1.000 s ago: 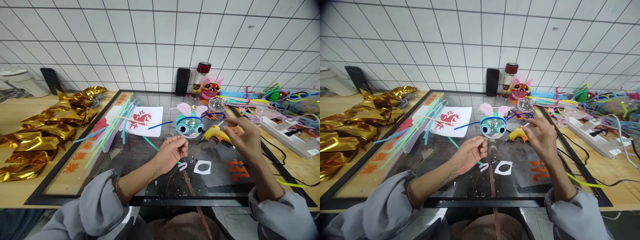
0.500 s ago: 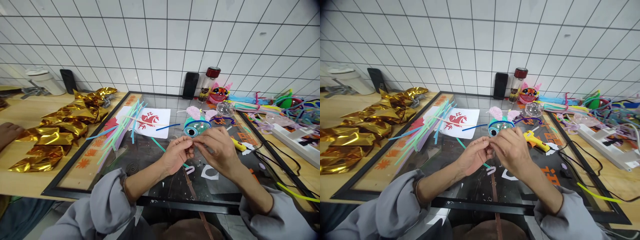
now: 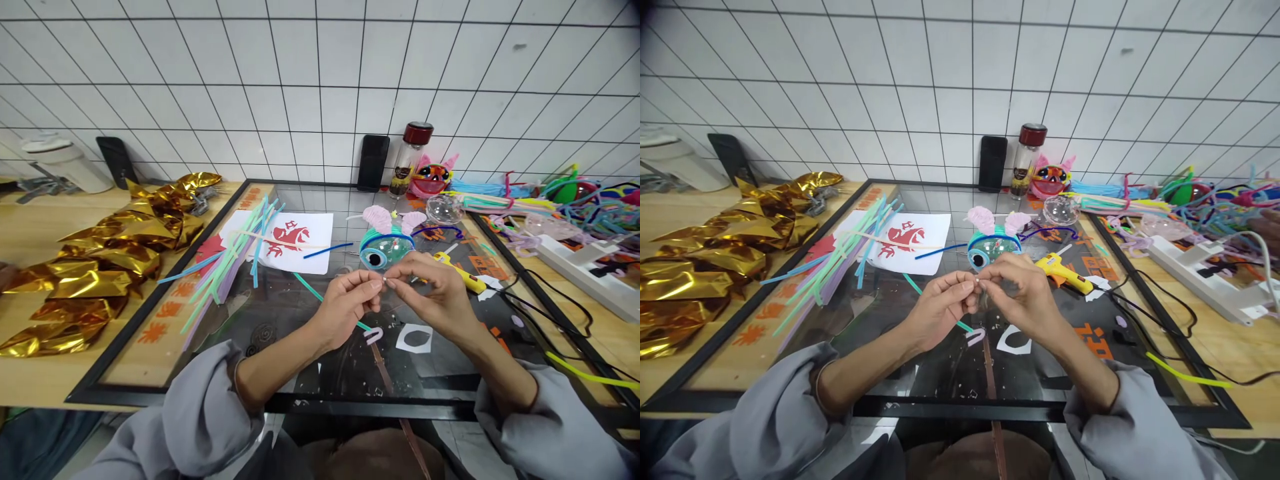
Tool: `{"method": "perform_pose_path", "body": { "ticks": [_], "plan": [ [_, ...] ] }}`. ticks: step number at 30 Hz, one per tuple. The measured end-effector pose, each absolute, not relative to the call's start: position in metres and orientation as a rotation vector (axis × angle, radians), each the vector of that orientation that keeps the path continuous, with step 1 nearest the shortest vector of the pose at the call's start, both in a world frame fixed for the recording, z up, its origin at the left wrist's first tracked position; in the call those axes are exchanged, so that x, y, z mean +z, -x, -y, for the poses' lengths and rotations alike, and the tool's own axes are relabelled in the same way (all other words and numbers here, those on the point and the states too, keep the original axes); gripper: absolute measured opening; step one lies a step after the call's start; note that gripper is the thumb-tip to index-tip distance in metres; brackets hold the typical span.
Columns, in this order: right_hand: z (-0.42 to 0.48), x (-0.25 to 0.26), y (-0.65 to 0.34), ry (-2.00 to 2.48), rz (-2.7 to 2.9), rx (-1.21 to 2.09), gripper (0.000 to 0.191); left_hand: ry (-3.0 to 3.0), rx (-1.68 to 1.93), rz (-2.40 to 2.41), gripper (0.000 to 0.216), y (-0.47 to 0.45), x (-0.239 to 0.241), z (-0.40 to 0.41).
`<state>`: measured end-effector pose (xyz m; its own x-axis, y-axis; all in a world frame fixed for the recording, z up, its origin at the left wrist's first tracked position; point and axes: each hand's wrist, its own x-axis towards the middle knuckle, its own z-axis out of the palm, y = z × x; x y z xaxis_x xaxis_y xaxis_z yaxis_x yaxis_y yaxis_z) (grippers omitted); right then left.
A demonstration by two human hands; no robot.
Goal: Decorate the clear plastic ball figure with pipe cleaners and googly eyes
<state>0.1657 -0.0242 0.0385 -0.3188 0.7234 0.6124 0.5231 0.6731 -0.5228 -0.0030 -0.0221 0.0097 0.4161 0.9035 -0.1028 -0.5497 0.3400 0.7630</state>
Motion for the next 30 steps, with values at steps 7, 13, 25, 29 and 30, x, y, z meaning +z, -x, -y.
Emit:
{"method": "perform_pose_path", "body": {
  "ticks": [7, 13, 25, 29, 30],
  "plan": [
    [0.0244, 0.0377, -0.1631, 0.915, 1.96, 0.38, 0.006, -0.71, 1.0, -0.558, 0.033, 0.0036, 0.0109, 0.0233],
    [0.0245, 0.0375, -0.164, 0.865, 2.017, 0.27, 0.008, -0.767, 1.011, -0.569, 0.032, 0.0045, 0.0103, 0.023],
    [0.0277, 0.0347, -0.1619, 0.869, 2.034, 0.138, 0.009, -0.902, 1.074, -0.701, 0.03, 0.0026, 0.0106, 0.0232],
    [0.0284, 0.033, -0.1616, 0.906, 1.986, 0.22, 0.007, -0.877, 1.083, -0.682, 0.032, 0.0024, 0.0086, 0.0228],
    [0.0286, 0.0331, -0.1615, 0.908, 1.977, 0.234, 0.007, -0.865, 1.08, -0.671, 0.033, 0.0025, 0.0081, 0.0228]
  ]
}}
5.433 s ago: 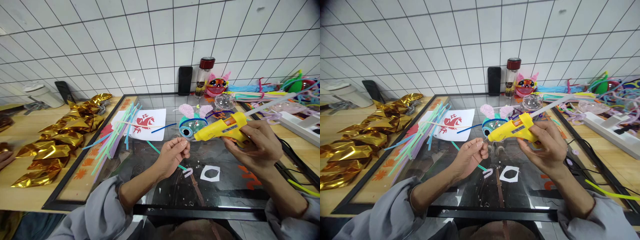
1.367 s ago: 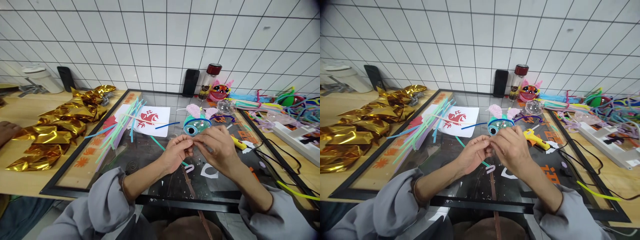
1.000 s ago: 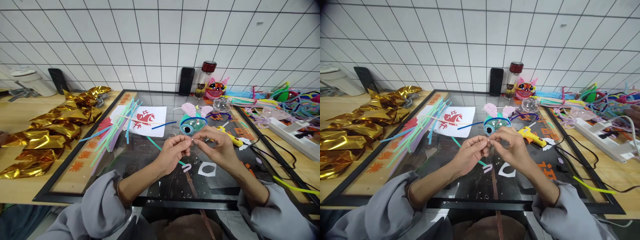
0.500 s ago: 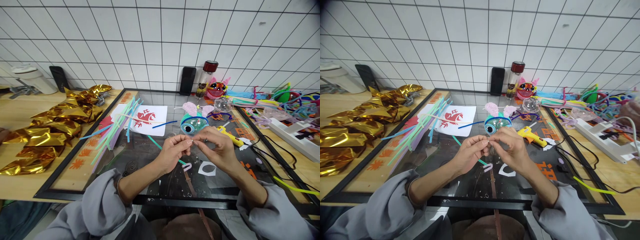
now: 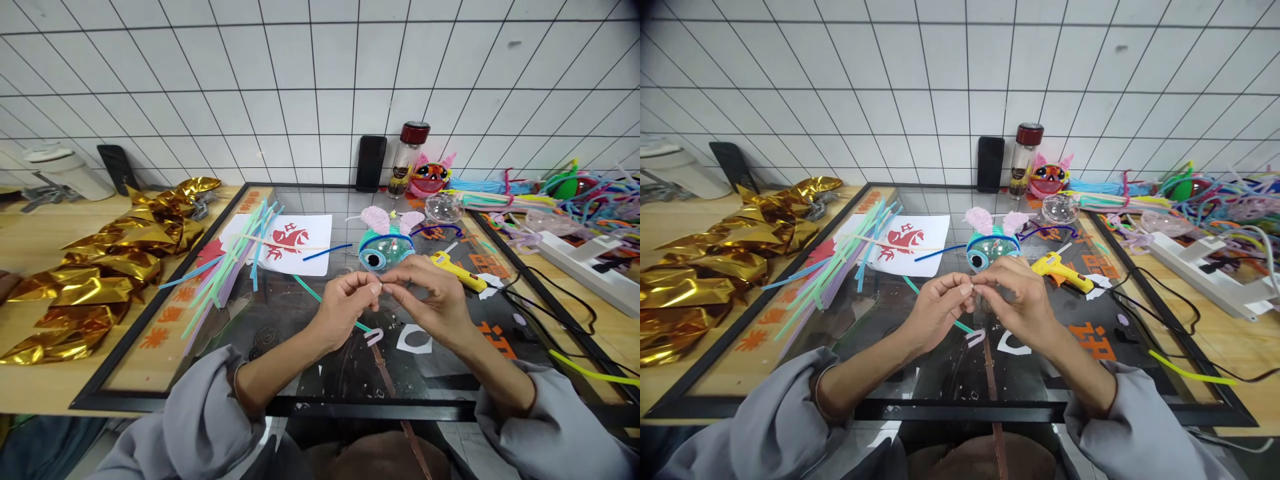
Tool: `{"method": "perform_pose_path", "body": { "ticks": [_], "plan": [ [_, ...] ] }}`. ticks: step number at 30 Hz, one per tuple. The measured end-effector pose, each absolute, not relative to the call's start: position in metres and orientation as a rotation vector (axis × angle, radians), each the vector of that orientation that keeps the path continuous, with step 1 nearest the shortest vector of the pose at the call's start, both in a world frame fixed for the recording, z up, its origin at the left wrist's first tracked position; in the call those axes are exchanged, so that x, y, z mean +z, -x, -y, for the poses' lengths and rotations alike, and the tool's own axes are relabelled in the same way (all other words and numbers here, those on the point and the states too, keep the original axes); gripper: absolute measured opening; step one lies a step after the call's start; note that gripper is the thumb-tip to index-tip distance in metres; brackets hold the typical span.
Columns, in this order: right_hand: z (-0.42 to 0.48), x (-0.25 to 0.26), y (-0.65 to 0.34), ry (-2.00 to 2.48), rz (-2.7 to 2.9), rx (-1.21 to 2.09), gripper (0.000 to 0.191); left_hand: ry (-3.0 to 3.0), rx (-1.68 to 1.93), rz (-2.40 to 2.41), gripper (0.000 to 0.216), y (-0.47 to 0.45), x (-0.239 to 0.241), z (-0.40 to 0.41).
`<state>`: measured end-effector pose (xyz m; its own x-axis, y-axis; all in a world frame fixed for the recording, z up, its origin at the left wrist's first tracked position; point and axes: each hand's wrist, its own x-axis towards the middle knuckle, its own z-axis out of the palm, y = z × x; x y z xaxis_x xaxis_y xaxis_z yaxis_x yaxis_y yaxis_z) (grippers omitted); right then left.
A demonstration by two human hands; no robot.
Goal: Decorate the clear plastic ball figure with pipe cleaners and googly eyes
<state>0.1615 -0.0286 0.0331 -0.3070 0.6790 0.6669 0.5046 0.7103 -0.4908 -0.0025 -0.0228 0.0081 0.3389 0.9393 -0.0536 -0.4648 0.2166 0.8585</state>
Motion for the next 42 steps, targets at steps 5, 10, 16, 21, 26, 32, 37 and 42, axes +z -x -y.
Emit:
{"method": "perform_pose_path", "body": {
  "ticks": [5, 10, 16, 21, 26, 32, 37, 42],
  "plan": [
    [0.03, 0.036, -0.16, 0.894, 1.957, 0.257, 0.009, -0.763, 1.039, -0.555, 0.034, 0.004, 0.009, 0.023],
    [0.032, 0.039, -0.159, 0.904, 1.91, 0.264, 0.011, -0.638, 0.952, -0.461, 0.03, 0.006, 0.013, 0.021],
    [0.035, 0.04, -0.157, 0.872, 1.912, 0.208, 0.012, -0.654, 0.921, -0.442, 0.027, 0.007, 0.012, 0.02],
    [0.036, 0.038, -0.158, 0.86, 1.966, 0.095, 0.011, -0.73, 0.956, -0.492, 0.029, 0.005, 0.009, 0.022],
    [0.034, 0.034, -0.161, 0.894, 1.996, 0.069, 0.01, -0.901, 1.074, -0.64, 0.035, 0.005, 0.009, 0.025],
    [0.032, 0.034, -0.16, 0.943, 1.818, 0.436, 0.008, -1.009, 1.154, -0.705, 0.033, 0.006, 0.005, 0.026],
    [0.031, 0.029, -0.158, 0.972, 1.613, 0.755, 0.01, -1.058, 1.184, -0.688, 0.03, 0.006, 0.001, 0.027],
    [0.031, 0.027, -0.153, 0.928, 1.422, 1.016, 0.013, -1.103, 1.206, -0.66, 0.026, 0.006, 0.004, 0.029]
  ]
}}
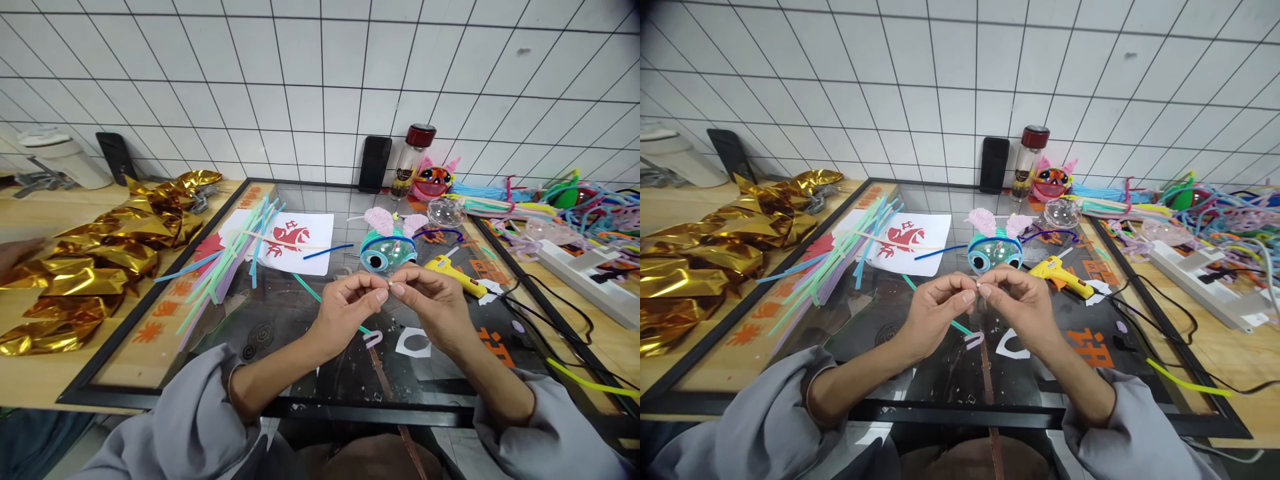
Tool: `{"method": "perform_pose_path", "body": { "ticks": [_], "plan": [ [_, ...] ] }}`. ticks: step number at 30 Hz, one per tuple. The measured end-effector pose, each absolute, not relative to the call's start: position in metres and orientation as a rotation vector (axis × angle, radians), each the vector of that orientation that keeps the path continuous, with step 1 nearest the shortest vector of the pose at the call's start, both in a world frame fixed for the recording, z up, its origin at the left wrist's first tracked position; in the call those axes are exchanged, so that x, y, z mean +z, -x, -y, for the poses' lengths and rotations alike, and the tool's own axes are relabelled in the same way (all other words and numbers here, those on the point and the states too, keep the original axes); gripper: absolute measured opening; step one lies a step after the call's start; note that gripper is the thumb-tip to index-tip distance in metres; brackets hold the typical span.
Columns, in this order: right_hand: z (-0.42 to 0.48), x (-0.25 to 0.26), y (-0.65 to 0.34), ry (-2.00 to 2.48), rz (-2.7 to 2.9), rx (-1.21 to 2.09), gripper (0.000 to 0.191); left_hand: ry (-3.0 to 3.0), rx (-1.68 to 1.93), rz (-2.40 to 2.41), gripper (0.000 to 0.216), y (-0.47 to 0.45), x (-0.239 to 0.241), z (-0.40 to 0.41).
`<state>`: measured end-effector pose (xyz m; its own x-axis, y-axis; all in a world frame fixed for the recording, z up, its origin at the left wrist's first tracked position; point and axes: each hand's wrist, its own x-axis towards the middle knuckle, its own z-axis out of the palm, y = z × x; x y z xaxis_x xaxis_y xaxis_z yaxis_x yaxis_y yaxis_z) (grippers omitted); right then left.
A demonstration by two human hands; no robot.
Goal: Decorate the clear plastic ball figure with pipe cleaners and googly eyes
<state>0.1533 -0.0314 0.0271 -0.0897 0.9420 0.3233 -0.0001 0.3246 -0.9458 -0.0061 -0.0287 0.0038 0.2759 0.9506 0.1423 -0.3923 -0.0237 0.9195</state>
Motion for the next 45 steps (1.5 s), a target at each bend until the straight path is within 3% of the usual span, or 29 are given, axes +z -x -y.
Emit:
{"method": "perform_pose_path", "body": {
  "ticks": [13, 16, 20, 23, 29, 39, 45],
  "plan": [
    [0.032, 0.027, -0.149, 0.926, 1.226, 1.293, 0.025, -1.088, 1.217, -0.654, 0.026, 0.005, 0.008, 0.031],
    [0.033, 0.027, -0.151, 0.941, 1.355, 1.115, 0.02, -1.078, 1.214, -0.657, 0.027, 0.005, 0.008, 0.031],
    [0.034, 0.029, -0.155, 0.985, 1.673, 0.614, 0.005, -1.045, 1.209, -0.689, 0.03, 0.005, 0.007, 0.029],
    [0.036, 0.031, -0.156, 0.967, 1.866, 0.283, 0.011, -1.035, 1.205, -0.719, 0.031, 0.004, 0.007, 0.028],
    [0.033, 0.029, -0.157, 0.871, 2.007, -0.069, 0.017, -1.084, 1.182, -0.779, 0.027, 0.005, 0.007, 0.026],
    [0.03, 0.021, -0.156, 0.806, 2.063, -0.351, 0.015, -1.271, 1.185, -0.9, 0.014, 0.009, 0.006, 0.025],
    [0.03, 0.018, -0.156, 0.783, 2.06, -0.305, 0.014, -1.202, 1.173, -0.892, 0.014, 0.008, 0.001, 0.022]
  ]
}}
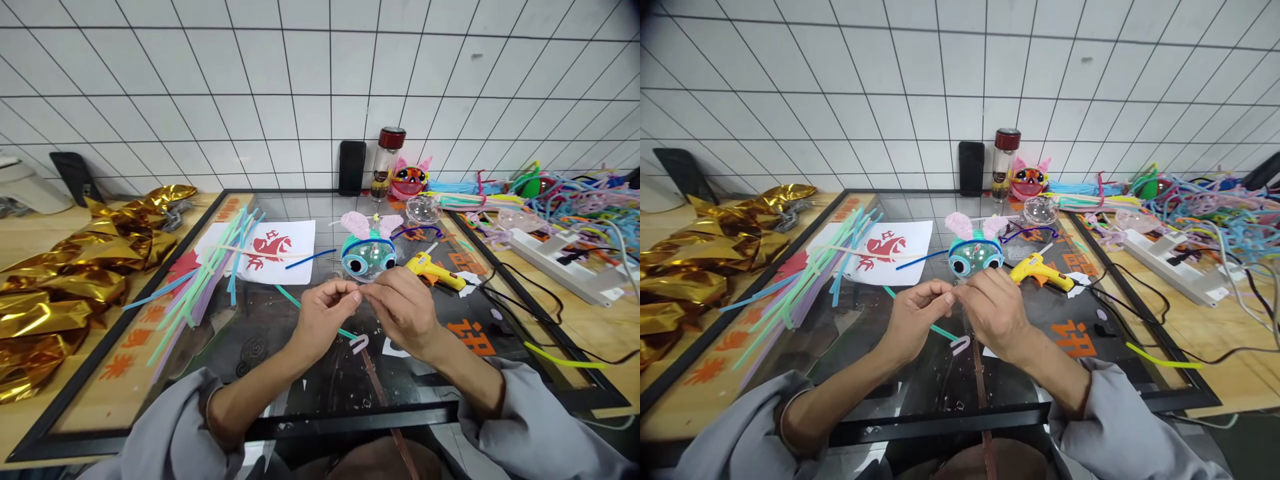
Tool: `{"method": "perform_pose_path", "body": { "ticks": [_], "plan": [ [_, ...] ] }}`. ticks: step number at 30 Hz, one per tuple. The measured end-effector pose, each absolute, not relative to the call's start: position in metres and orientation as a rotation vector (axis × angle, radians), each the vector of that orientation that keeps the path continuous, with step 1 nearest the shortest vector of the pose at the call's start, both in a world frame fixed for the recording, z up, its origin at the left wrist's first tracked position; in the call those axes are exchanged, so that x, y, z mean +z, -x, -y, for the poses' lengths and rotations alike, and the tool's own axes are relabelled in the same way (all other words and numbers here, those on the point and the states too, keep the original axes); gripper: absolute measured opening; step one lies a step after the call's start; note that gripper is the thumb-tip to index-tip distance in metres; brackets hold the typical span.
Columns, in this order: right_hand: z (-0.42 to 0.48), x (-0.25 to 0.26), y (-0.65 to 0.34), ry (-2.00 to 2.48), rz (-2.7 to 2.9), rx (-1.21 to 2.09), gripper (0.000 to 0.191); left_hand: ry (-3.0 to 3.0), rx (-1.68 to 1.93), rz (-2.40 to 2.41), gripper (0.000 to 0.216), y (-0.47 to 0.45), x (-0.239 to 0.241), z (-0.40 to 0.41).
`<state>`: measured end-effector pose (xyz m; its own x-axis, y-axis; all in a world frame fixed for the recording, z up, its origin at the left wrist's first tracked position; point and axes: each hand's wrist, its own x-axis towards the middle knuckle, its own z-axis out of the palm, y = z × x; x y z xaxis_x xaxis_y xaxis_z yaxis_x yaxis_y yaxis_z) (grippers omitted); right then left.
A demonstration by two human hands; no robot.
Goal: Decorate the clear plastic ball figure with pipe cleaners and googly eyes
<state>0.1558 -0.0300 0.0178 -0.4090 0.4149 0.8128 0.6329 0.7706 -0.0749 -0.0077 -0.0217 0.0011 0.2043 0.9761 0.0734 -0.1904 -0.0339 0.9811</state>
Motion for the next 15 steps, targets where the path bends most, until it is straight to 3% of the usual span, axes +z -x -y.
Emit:
{"method": "perform_pose_path", "body": {
  "ticks": [9, 12, 15],
  "plan": [
    [0.024, 0.031, -0.176, 0.95, 1.904, -0.231, 0.015, -0.859, 1.131, -0.764, 0.026, 0.004, 0.008, 0.02],
    [0.007, 0.034, -0.212, 1.371, 1.704, -0.254, 0.016, -0.801, 1.124, -0.708, 0.028, 0.005, 0.008, 0.019],
    [-0.006, 0.031, -0.248, 1.967, 1.74, -0.239, 0.034, -0.774, 1.122, -0.679, 0.028, 0.006, 0.006, 0.018]
  ]
}}
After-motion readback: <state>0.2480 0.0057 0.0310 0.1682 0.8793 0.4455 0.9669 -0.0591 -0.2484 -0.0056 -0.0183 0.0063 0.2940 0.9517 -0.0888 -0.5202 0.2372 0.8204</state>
